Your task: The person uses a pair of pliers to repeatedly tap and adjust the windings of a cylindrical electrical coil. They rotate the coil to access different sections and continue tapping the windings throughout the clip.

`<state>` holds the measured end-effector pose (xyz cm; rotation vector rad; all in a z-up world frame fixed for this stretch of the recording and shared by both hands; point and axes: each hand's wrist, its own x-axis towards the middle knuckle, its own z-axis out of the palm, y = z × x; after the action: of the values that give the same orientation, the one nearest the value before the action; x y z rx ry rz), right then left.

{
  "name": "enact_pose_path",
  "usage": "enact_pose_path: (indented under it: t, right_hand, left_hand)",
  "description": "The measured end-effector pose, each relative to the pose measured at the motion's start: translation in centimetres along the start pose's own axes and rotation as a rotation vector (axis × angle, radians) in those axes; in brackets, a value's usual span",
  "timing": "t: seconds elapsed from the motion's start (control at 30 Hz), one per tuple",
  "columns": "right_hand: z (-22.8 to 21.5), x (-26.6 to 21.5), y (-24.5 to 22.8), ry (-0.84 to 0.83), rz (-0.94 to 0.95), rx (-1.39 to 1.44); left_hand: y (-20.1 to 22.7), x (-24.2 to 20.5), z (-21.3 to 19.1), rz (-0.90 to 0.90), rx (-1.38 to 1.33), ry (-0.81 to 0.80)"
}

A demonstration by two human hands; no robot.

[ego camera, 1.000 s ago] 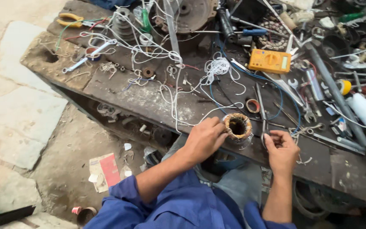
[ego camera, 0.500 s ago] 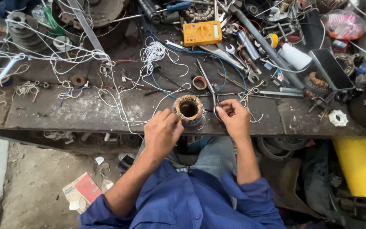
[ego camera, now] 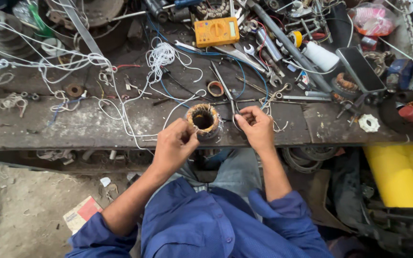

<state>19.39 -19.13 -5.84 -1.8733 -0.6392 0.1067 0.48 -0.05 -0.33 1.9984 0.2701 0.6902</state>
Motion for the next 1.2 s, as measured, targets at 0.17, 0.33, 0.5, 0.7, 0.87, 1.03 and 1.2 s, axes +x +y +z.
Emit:
enact_pose_path:
  t: [0.17,0.33,0.5,0.7,0.87,1.03,1.2]
  right_hand:
    - [-0.2,0.2,-0.3,-0.013,0.048,0.062]
    - [-0.2,0.2,-0.7,0.018,0.032,0.055]
    - [-0.2,0.0,-1.0,0.020,0.043,0.060]
    - [0.0,-0.2,-0.6,0.025,0.062,0.062]
    - [-0.1,0.0,-0.7,0.019,0.061,0.070]
    - [-0.1,0.3,-0.7,0.009,0.111,0.097]
    - [-0.1,0.1,0.2,0.025,0.058,0.075]
  left_hand:
    - [-0.2,0.5,1.7,-0.348,-0.611,-0.045]
    - [1.9,1.2,-0.5,-0.499,-0.745,-0.242]
    - [4.8,3.2,-6.5,-0.282,-0.456,-0.310]
    - [3.8,7.4,-12.7,0.212,-0.626,0.253]
    - [2.9,8.8,-13.4,0.439,-0.156,0.516]
    - [1.5,5.8,-7.7,0.234,0.072,0.075]
    - [-1.3,4.0,-3.1,0.368,0.274,-0.296]
